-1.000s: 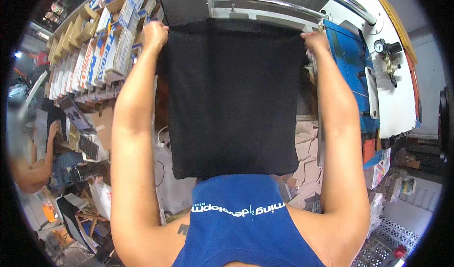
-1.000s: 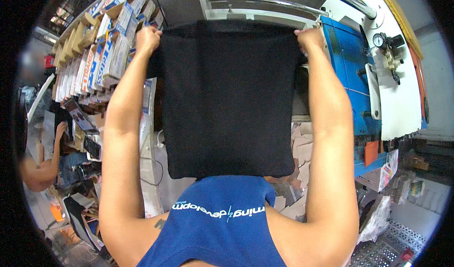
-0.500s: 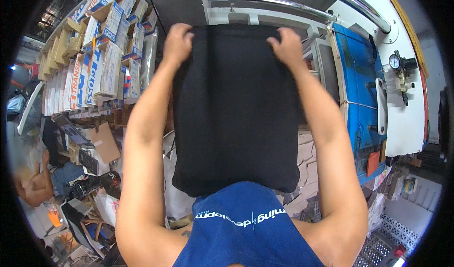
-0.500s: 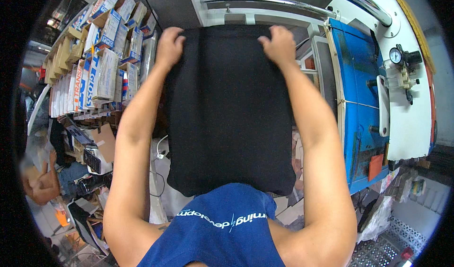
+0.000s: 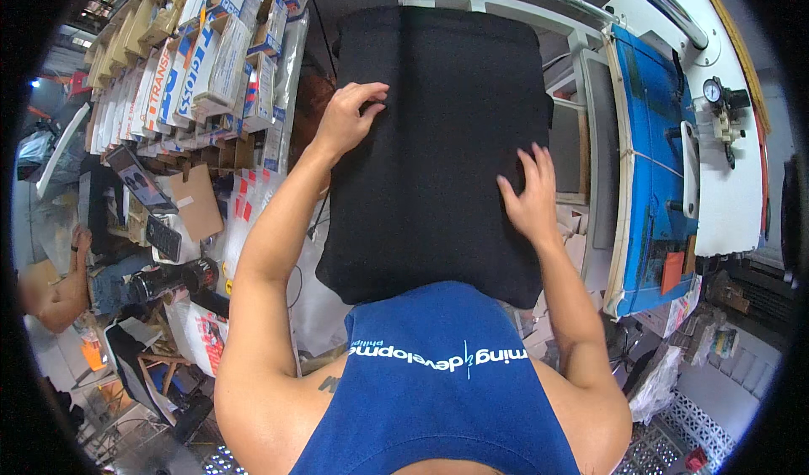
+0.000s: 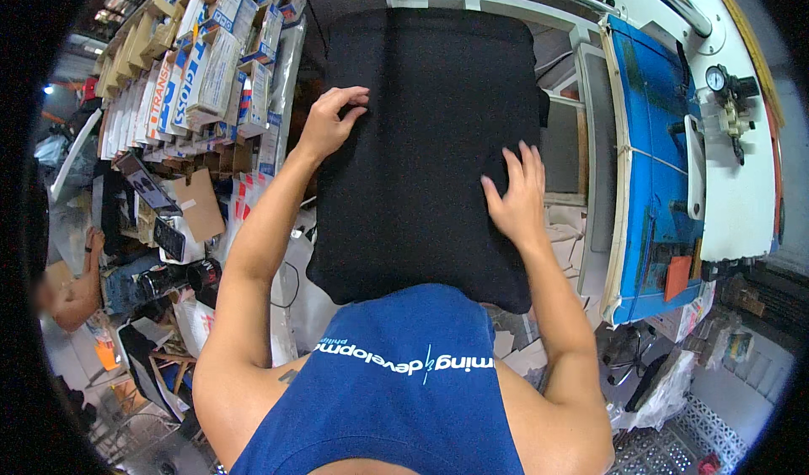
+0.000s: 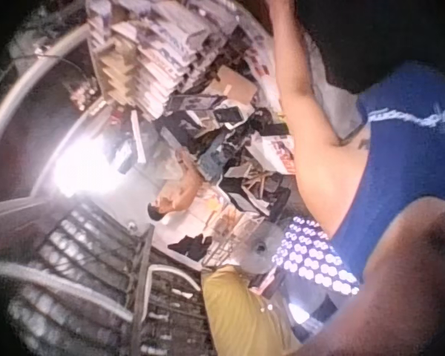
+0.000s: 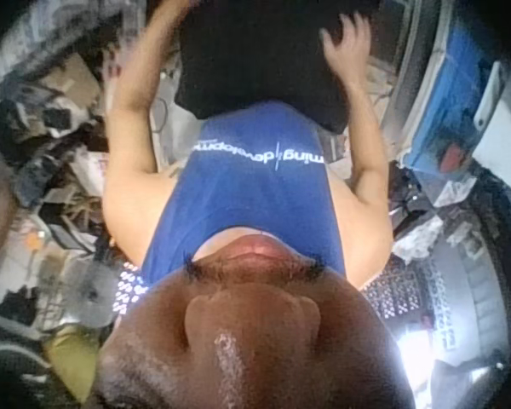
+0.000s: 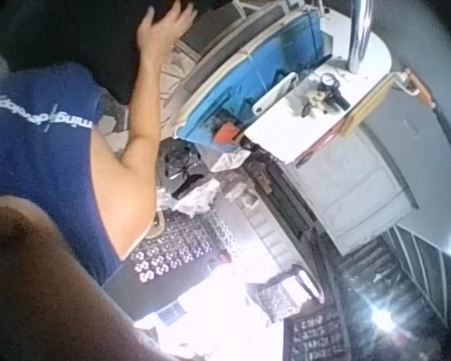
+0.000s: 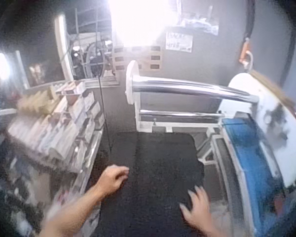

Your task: The person places a black t-shirt on a heat press, aligns a Ferrari SF25 transfer sheet on the chest, closes the press, and then removes the finished shirt. The person then places another black t-shirt on the press and aligns a small rectangular transfer on the chest area.

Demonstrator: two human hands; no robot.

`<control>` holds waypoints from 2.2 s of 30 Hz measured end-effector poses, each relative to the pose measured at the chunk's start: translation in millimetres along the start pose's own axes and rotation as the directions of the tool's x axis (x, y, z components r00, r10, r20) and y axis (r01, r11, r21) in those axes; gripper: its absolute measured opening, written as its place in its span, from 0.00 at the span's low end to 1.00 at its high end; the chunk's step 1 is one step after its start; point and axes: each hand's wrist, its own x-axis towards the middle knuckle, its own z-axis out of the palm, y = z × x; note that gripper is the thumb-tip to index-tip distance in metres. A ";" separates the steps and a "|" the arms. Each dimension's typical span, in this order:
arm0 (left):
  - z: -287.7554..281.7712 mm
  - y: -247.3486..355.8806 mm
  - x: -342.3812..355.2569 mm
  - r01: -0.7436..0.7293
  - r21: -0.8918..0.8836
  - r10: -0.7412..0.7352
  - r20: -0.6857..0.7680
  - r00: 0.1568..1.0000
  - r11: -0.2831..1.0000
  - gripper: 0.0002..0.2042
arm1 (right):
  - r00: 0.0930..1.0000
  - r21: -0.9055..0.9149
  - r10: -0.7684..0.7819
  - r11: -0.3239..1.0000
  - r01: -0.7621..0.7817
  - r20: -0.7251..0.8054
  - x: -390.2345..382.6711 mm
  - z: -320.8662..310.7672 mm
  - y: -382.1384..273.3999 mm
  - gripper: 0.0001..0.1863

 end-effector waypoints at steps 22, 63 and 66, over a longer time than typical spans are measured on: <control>-55.1 49.7 -291.0 0.802 -0.596 -0.764 0.532 0.364 -0.033 0.16 | 0.546 0.718 0.582 -0.098 -0.689 0.603 -179.5 -14.7 82.5 0.18; -48.5 40.7 -303.2 0.807 -0.591 -0.609 0.637 0.473 0.008 0.29 | 0.621 0.751 0.515 -0.072 -0.656 0.592 -189.1 -8.3 106.4 0.17; -59.8 45.3 -310.6 0.650 -0.755 -0.745 0.483 0.460 -0.088 0.14 | 0.597 0.754 0.576 -0.054 -0.654 0.559 -195.1 -22.6 116.0 0.15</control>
